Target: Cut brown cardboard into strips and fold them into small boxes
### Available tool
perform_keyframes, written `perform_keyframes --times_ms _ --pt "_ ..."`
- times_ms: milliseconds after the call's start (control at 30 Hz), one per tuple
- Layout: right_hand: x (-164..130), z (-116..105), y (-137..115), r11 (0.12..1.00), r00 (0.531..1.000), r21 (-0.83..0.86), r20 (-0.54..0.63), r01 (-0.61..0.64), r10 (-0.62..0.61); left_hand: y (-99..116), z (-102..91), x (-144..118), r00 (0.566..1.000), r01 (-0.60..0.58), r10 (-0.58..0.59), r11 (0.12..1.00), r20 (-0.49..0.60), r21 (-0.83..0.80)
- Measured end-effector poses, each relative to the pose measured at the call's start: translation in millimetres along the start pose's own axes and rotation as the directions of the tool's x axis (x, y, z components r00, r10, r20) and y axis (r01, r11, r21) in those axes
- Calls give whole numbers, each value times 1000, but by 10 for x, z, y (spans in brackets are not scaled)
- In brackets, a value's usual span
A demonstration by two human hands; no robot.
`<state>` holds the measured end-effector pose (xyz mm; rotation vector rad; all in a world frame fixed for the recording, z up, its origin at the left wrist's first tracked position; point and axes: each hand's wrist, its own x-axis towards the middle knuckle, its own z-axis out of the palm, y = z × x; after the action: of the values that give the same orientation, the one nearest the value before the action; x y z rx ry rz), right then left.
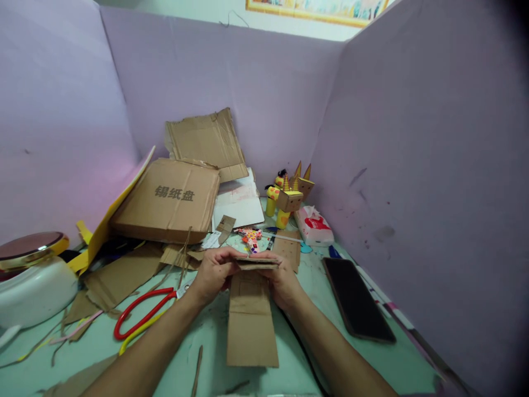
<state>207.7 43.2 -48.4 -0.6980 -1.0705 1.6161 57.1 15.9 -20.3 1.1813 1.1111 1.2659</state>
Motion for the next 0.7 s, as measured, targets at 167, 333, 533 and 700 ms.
perform_keyframes --times_ms 167,333,533,700 --pt "-24 33 20 999 1000 -25 13 -27 28 -7 1 10 999 16 -17 999 -30 -37" --pt "-8 12 -64 999 1000 -33 3 -20 20 27 -148 132 989 136 -141 983 -36 -126" --pt "-37 -79 -203 816 899 -430 374 386 -228 160 -388 197 983 121 -149 965 -110 -234" --pt "-48 -42 -181 793 891 -475 419 380 -176 158 -391 191 982 62 -99 974 -162 -219"
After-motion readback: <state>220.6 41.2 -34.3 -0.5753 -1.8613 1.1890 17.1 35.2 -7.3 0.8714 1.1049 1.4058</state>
